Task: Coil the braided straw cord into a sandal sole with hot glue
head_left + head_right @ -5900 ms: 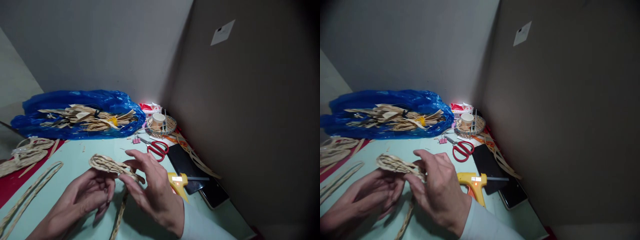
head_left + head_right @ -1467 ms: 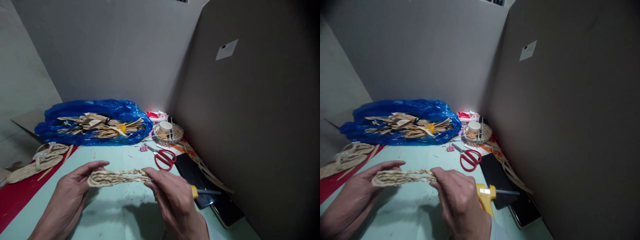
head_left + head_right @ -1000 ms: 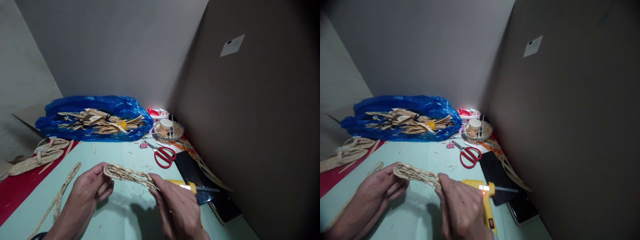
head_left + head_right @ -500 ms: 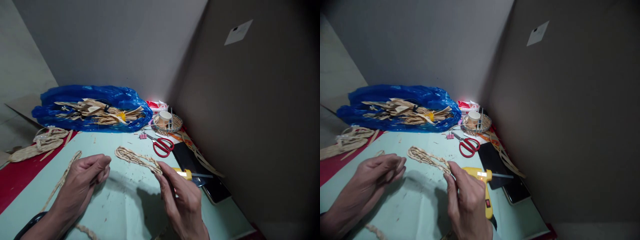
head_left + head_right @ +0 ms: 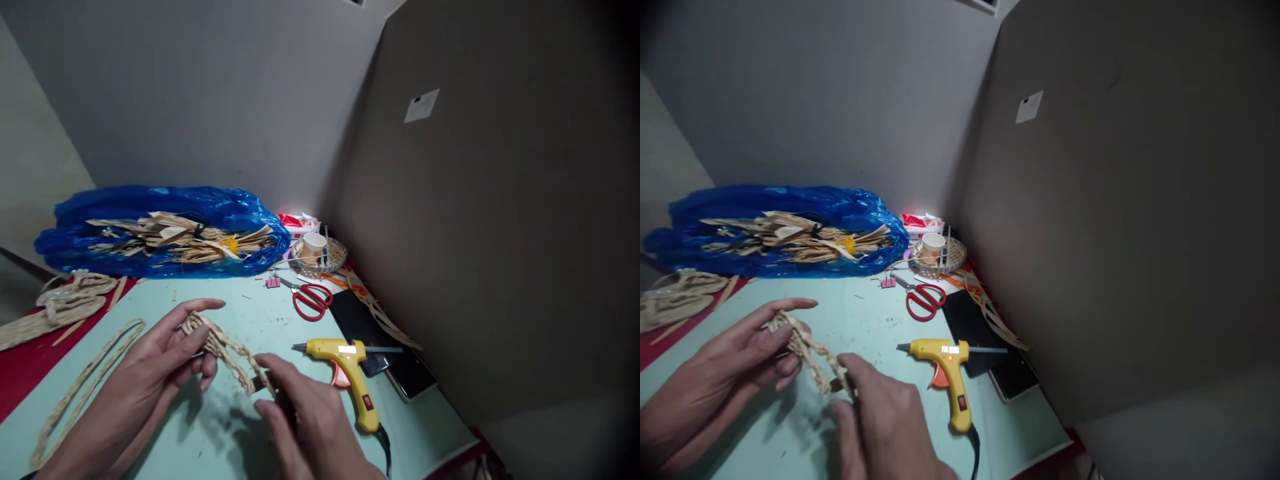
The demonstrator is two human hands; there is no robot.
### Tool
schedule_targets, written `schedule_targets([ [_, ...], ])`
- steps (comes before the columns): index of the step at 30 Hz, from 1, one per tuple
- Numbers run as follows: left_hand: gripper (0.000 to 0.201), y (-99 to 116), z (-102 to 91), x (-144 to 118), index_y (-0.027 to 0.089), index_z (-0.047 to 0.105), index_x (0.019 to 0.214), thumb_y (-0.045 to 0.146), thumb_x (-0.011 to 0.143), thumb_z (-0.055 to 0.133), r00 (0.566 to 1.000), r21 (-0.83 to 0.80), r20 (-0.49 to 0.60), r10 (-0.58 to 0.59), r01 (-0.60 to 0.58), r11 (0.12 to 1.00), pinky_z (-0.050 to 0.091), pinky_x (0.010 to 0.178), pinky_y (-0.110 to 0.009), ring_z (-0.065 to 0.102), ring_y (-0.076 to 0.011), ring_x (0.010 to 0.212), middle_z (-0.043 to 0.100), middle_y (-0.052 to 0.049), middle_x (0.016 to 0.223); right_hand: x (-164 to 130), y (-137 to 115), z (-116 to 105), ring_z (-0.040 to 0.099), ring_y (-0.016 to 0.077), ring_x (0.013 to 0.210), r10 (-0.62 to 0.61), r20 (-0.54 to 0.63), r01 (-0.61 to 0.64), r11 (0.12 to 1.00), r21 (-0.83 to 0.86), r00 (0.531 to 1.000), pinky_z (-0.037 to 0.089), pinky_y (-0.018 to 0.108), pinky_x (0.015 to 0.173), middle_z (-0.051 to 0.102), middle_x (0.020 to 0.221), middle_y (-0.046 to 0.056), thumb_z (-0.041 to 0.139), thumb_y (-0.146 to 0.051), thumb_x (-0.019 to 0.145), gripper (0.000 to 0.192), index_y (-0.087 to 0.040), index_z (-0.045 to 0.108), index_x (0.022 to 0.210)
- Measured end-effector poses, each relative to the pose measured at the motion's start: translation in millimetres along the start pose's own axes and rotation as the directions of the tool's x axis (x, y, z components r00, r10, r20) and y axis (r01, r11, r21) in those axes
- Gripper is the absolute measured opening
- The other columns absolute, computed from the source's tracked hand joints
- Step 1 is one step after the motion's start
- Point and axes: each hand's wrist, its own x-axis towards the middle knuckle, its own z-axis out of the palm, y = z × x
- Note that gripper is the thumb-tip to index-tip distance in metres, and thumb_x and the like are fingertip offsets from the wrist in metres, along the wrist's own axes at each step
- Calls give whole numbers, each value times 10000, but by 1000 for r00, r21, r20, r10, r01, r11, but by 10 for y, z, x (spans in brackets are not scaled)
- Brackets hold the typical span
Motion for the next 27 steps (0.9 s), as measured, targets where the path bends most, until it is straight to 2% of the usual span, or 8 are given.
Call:
schedule_targets([
  [2,576,-6,-7,-14,363,650,1282,469,751,846,999,-20,36,-18,18,1000,542,520,-206,550,-134,593,565,52,680,-30,19,-131,759,143,828,27,-8,-28,1000,-8,1000,586,186,754,796,1073,-1,589,-190,982,396,-280,585,1368],
  [4,533,-20,-10,-32,343,658,1270,445,777,832,998,-31,59,-25,26,999,534,504,-200,535,-123,568,557,52,685,-15,24,-240,743,103,799,65,18,-65,998,17,998,579,141,738,783,1153,-30,597,-180,997,393,-322,599,1363],
  [7,424,-42,-25,-61,324,693,1180,411,789,830,993,-55,104,-63,69,996,530,502,-193,532,-118,561,566,46,693,81,4,-326,678,75,673,112,69,-117,991,73,991,560,130,709,789,1051,-63,566,-186,1022,292,-319,677,1258],
  [13,221,-43,-41,-49,257,729,877,425,777,833,985,-64,144,-94,104,993,484,455,-176,497,-91,526,614,15,763,203,43,-298,642,88,636,186,35,-189,977,96,982,538,167,799,768,890,-87,590,-227,1025,184,-312,731,1107],
  [16,214,-44,-23,-37,253,736,842,449,795,809,977,-53,170,-131,141,989,451,425,-176,477,-92,490,583,23,681,186,71,-265,664,81,685,230,74,-236,968,88,970,522,153,768,772,987,-124,566,-284,1054,189,-378,701,1147],
  [18,223,-56,-13,-38,254,735,820,462,791,810,971,-52,182,-155,167,985,423,413,-170,456,-82,459,550,39,626,189,67,-249,676,74,725,220,53,-224,970,98,974,502,132,782,763,946,-138,560,-281,1060,186,-386,698,1125],
  [21,241,-101,-17,-36,248,730,800,470,775,820,957,-50,206,-206,221,974,363,387,-157,415,-73,416,505,53,536,233,49,-230,663,74,709,211,36,-213,970,117,977,474,126,758,719,797,-129,548,-258,1061,180,-332,699,998],
  [27,233,-218,-79,-12,249,715,819,472,818,782,905,-8,275,-325,341,940,351,372,-175,442,-82,387,519,44,534,415,72,-181,629,112,677,295,171,-316,943,108,940,427,221,670,649,712,-82,523,-264,1073,254,-250,669,866],
])
